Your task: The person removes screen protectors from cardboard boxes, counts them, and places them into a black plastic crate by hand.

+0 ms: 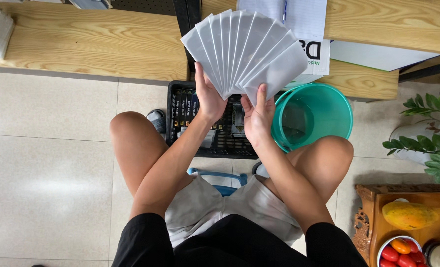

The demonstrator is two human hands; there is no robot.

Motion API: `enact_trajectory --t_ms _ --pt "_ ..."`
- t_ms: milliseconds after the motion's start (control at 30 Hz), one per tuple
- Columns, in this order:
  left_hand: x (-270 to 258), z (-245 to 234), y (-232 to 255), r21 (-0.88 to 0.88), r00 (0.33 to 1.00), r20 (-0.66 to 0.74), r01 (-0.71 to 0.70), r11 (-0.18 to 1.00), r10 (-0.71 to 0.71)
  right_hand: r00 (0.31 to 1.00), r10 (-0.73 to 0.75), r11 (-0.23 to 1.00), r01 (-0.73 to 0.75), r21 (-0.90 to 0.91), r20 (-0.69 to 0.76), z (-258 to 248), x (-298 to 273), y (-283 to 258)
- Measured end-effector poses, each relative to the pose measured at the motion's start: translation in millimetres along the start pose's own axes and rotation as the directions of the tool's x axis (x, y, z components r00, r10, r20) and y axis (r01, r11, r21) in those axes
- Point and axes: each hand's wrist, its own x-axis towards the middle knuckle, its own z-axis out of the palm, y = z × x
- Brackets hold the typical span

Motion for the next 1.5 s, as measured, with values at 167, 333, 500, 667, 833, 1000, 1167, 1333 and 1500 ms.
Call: enact_trajectory --t_ms 167,333,500,667,833,1000,1167,1333,1500 --pt "-6 13 9 0.108 0.998 -0.047 0.038 0.993 -0.033 0.999 0.033 0.999 -0.033 0.015 0.015 5 -5 -5" --pt "-10 29 19 0.266 0.994 -0.111 0.043 0.963 -0.014 0.998 -0.036 0.998 0.033 -0.051 -0.051 2 -6 -7" --pt "-10 50 31 0.333 0.97 -0.195 -0.073 0.94 0.144 0.987 -0.145 0.982 0.135 -0.132 -0.068 -2 -9 0" --pt "-4 36 27 0.395 0.979 -0.189 0.0 0.919 0.081 0.931 -0.325 0.866 0.363 -0.345 0.163 -13 -3 15" --pt "0 19 18 0.645 0.973 -0.206 0.052 0.763 0.107 0.586 -0.3 0.203 0.81 -0.55 0.753 -11 -12 5" --pt "-5 24 19 0.711 0.965 -0.243 0.11 0.694 0.096 0.58 -0.155 0.134 0.814 -0.565 0.8 -6 -17 -7" --pt "-6 29 18 0.618 0.931 -0.324 0.073 0.783 0.169 0.613 -0.143 0.227 0.785 -0.577 0.777 -12 -7 -3" --pt "-10 23 26 0.496 0.946 -0.228 -0.092 0.864 0.232 0.689 -0.139 0.872 0.426 -0.242 0.711 -18 9 12" --pt "-24 35 27 0.668 0.873 0.41 -0.484 0.565 0.263 0.8 0.54 0.81 -0.579 0.096 0.261 8 -6 -20"
